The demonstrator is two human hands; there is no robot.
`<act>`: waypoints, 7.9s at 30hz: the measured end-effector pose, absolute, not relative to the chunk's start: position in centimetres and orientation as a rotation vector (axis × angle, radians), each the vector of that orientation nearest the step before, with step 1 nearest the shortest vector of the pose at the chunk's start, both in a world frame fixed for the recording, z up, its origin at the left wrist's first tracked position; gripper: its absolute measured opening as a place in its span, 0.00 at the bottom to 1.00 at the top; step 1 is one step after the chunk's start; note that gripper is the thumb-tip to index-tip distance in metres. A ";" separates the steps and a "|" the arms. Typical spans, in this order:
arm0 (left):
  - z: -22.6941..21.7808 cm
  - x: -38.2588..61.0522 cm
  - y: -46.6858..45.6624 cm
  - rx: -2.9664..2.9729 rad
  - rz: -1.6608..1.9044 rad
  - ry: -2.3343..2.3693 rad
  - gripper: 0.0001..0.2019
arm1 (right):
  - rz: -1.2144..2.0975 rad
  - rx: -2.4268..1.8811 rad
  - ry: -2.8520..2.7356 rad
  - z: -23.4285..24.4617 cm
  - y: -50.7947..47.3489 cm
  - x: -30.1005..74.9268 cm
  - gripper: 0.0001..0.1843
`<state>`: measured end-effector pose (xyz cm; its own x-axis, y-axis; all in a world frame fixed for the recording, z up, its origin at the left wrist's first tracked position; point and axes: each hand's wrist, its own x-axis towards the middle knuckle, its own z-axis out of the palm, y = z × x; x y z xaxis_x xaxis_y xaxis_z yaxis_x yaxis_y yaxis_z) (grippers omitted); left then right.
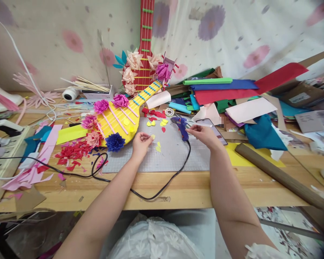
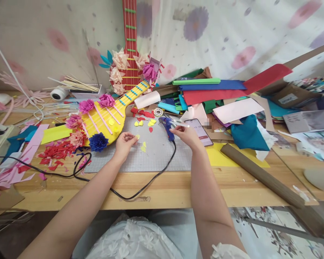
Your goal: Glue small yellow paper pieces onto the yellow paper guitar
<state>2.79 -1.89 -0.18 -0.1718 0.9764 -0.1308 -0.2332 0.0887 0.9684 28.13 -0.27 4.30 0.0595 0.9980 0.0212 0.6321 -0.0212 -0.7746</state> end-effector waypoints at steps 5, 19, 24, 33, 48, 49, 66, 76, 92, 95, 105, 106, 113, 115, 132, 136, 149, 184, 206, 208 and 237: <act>-0.3 3.0 -1.8 0.835 1.381 1.240 0.15 | 0.425 -1.720 -1.608 2.1 1.8 25.5 0.23; -0.7 1.7 -1.2 0.953 1.465 1.317 0.10 | 1.088 -1.403 -1.558 4.1 -1.7 23.1 0.23; -0.9 1.7 -1.1 0.957 1.466 1.326 0.11 | 1.141 -1.551 -1.656 4.2 -2.1 21.7 0.20; -0.9 1.8 -1.3 0.961 1.467 1.329 0.10 | 1.046 -1.563 -1.725 3.3 -1.9 21.5 0.22; -0.6 1.8 -1.4 0.950 1.449 1.350 0.12 | 1.063 -1.586 -1.770 3.7 -2.0 21.4 0.21; -0.7 1.8 -1.4 0.954 1.450 1.349 0.12 | 1.063 -1.585 -1.767 3.7 -2.0 21.3 0.21; -0.8 1.7 -1.5 1.051 1.437 1.363 0.09 | 1.057 -1.549 -1.768 3.7 -2.0 21.3 0.21; -1.3 1.7 -1.4 1.010 1.472 1.318 0.12 | 1.051 -1.564 -1.821 3.8 -2.0 21.9 0.21; -0.1 2.1 -1.8 0.816 1.453 1.218 0.16 | 0.499 -1.909 -1.438 0.9 1.5 23.7 0.22; 0.6 2.5 -1.9 0.784 1.430 1.216 0.15 | 0.443 -1.976 -1.493 0.6 1.8 23.3 0.21; 3.3 3.5 -2.6 0.565 1.377 1.183 0.15 | 0.438 -2.032 -1.726 5.1 -1.9 24.1 0.17; 3.4 3.8 -2.7 0.489 1.369 1.151 0.15 | 0.596 -1.938 -1.764 5.5 -2.1 23.5 0.17; 3.5 4.8 -3.0 0.202 1.375 1.052 0.13 | 1.273 -1.259 -1.428 4.4 -1.8 15.9 0.19; 3.6 4.5 -3.0 0.140 1.425 1.029 0.13 | 1.293 -1.238 -1.357 3.9 -1.5 14.4 0.19; 4.2 2.0 -3.7 0.104 1.487 1.018 0.10 | 1.250 -1.166 -1.211 2.8 -0.4 10.5 0.15; 4.6 1.2 -5.1 0.247 1.403 1.089 0.10 | 1.256 -1.193 -1.160 3.0 -0.5 10.4 0.16; 7.0 -8.5 -3.9 2.227 1.209 1.752 0.31 | 1.383 -1.428 -1.176 2.3 0.2 7.0 0.16; 6.0 -6.9 -0.9 2.563 0.804 1.785 0.37 | 1.473 -1.327 -1.027 3.9 0.0 6.8 0.10; 5.6 -6.4 0.2 2.610 0.772 1.789 0.36 | 1.445 -1.327 -1.057 4.0 0.3 7.3 0.09; 5.5 -6.3 0.2 2.577 0.794 1.789 0.36 | 1.427 -1.325 -1.071 4.1 0.4 7.6 0.09; -0.5 1.3 -2.8 1.956 1.298 1.487 0.16 | 0.739 -1.216 -2.341 1.5 -1.9 18.1 0.03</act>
